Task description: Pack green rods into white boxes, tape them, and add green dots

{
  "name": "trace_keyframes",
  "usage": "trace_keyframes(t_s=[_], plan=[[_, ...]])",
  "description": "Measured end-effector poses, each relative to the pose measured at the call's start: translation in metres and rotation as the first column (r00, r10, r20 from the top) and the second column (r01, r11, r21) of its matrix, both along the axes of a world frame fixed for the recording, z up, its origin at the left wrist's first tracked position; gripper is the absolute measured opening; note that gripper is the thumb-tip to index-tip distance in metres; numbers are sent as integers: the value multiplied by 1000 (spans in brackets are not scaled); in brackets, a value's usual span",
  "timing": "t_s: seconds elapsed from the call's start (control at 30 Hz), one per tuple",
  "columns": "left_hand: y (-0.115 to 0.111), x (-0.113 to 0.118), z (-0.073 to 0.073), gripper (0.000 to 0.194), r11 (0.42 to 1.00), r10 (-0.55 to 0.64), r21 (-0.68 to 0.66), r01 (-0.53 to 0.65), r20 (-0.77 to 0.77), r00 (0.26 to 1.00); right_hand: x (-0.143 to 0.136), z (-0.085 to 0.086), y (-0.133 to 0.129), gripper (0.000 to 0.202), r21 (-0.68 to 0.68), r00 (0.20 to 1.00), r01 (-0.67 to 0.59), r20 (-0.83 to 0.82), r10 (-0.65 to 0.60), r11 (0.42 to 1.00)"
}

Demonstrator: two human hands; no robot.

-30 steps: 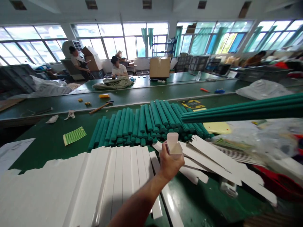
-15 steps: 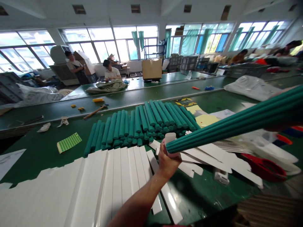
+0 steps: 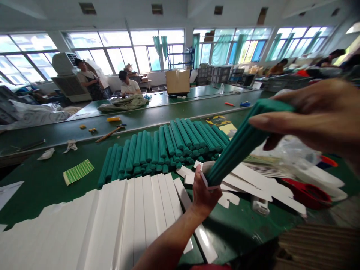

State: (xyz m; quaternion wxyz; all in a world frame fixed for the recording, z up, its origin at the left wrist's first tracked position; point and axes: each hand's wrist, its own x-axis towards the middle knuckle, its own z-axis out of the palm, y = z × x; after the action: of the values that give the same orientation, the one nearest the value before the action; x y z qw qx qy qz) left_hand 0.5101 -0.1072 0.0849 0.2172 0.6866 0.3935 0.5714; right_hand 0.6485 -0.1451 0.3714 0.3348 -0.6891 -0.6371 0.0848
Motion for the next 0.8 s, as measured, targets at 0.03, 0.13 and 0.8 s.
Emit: trace_keyframes(t_s=[0.03, 0.13, 0.8], plan=[[1, 2, -3, 87, 999, 28, 40, -28, -15, 999, -10, -3, 6, 68, -69, 993, -58, 96, 65, 996], [4, 1, -8, 88, 995, 77, 65, -74, -45, 996, -37, -42, 20, 58, -139, 915, -137, 361, 179, 981], [20, -11, -41, 76, 905, 52, 425, -15, -77, 996, -59, -257, 27, 44, 105, 353, -119, -925, 141, 987]])
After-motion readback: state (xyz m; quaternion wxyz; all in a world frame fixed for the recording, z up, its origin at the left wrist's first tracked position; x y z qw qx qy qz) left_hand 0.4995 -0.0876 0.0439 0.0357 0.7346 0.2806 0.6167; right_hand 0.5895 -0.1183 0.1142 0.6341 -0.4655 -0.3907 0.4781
